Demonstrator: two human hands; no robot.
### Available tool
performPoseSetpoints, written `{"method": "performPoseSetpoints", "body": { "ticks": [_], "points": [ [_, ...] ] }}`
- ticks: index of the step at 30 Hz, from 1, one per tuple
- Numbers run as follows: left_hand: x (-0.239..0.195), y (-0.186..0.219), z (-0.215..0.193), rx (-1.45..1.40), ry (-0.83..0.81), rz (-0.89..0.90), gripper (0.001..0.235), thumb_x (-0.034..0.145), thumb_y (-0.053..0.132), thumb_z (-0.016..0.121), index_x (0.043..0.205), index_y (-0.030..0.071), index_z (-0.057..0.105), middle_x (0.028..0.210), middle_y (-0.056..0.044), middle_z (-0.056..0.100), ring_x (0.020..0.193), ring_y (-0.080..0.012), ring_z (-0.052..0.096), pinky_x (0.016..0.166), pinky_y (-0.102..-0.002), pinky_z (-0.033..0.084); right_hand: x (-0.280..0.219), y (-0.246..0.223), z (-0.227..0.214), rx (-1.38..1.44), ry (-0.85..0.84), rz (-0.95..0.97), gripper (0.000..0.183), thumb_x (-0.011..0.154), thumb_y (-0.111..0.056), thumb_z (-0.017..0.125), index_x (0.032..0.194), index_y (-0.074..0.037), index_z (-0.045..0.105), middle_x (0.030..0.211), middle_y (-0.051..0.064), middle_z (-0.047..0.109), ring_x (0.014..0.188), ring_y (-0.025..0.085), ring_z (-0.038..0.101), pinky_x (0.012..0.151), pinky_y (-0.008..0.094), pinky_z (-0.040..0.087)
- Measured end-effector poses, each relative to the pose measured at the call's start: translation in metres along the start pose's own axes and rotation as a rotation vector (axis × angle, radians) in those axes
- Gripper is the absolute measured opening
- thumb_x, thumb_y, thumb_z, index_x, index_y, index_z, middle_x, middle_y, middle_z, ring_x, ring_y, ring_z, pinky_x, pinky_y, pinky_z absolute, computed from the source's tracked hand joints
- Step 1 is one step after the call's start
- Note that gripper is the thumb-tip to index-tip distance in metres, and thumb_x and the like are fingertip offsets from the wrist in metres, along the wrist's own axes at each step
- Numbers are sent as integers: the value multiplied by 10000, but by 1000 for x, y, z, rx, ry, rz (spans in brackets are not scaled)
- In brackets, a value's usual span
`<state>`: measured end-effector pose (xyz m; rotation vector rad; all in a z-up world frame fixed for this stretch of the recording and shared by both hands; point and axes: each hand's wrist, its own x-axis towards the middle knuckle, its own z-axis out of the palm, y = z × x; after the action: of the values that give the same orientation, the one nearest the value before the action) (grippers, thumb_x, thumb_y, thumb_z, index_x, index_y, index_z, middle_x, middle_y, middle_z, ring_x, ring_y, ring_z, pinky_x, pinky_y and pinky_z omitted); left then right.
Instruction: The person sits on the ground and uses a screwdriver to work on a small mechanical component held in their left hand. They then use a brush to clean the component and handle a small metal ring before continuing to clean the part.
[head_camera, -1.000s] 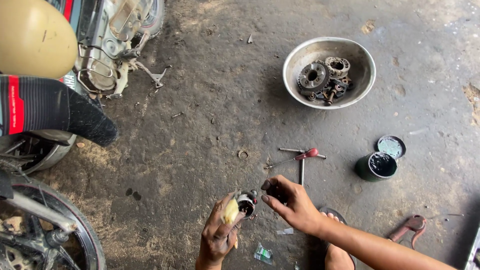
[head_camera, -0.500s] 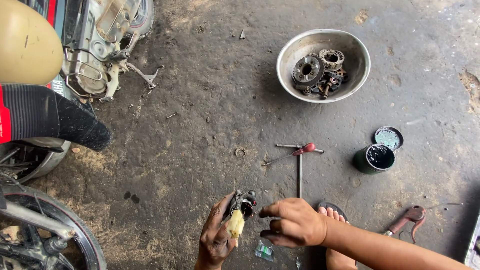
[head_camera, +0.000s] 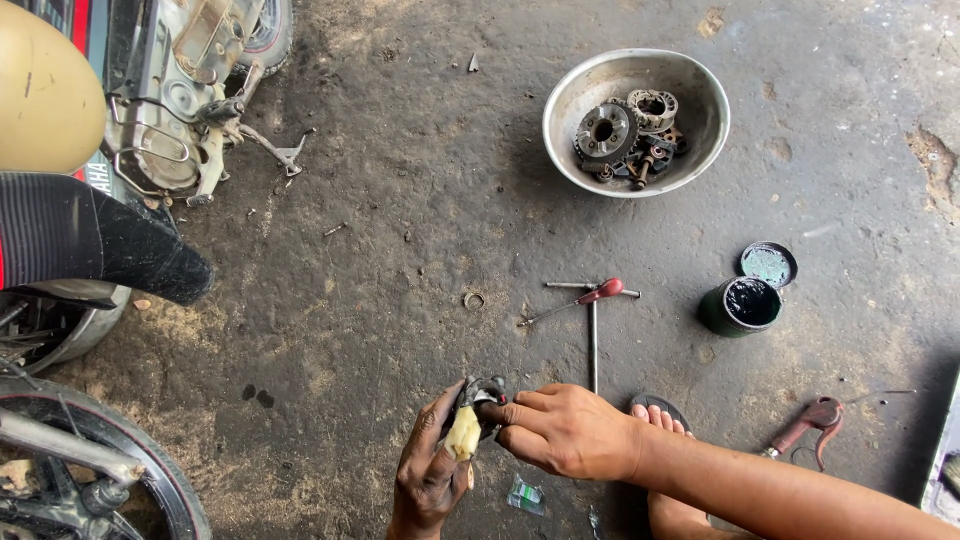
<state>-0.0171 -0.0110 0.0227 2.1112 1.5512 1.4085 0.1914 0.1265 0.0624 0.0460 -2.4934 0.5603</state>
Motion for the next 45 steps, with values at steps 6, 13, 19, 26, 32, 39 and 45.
{"method": "performPoseSetpoints", "body": {
  "ticks": [6,13,19,26,32,39,45],
  "points": [
    [-14,-4,8,185,8,-70,418,839,-25,681,1213,142,596,1326,-236,626,1225,-460,669,1009,-489,592,-2,1,12,99,33,66,205,864,-85,684,1017,2,578,1285,208,658,817,297,687,668,391,554],
    [-10,-1,17,129,99,-40,355,885,57,768,1178,125,579,1331,-266,631,1211,-470,665,1000,-490,585,-7,7,25,109,78,51,241,849,-51,696,1060,13,599,1261,205,670,743,301,679,626,396,551],
    [-2,-1,23,-124,181,-104,312,954,132,766,1138,140,514,1320,-252,671,1189,-412,715,963,-468,610,-17,8,37,119,166,66,226,836,-15,734,989,8,569,1199,197,683,696,289,667,585,402,527],
    [0,1,25,86,163,19,301,982,121,712,1201,120,504,1316,-263,652,1189,-434,698,967,-467,612,-17,13,34,71,249,-39,203,864,-11,768,940,11,582,1049,180,683,677,280,656,562,390,523],
    [-6,-4,35,-21,261,-18,329,954,114,734,1162,118,479,1288,-286,662,1178,-421,715,937,-434,628,-14,13,33,15,298,-113,198,872,18,785,925,19,594,1028,177,690,651,235,644,532,353,500],
    [-9,-11,43,-203,305,-8,350,989,100,695,1168,97,395,1288,-372,624,1198,-448,698,946,-453,628,-14,11,32,48,318,-48,224,880,-2,781,1029,48,622,1098,187,710,690,238,682,565,345,539],
    [-14,-16,47,-302,329,-49,369,998,93,691,1207,84,387,1310,-410,593,1218,-465,681,955,-458,628,-13,11,33,70,305,-12,209,890,-26,779,979,18,594,1129,193,703,723,253,702,611,361,569]
  ]
}}
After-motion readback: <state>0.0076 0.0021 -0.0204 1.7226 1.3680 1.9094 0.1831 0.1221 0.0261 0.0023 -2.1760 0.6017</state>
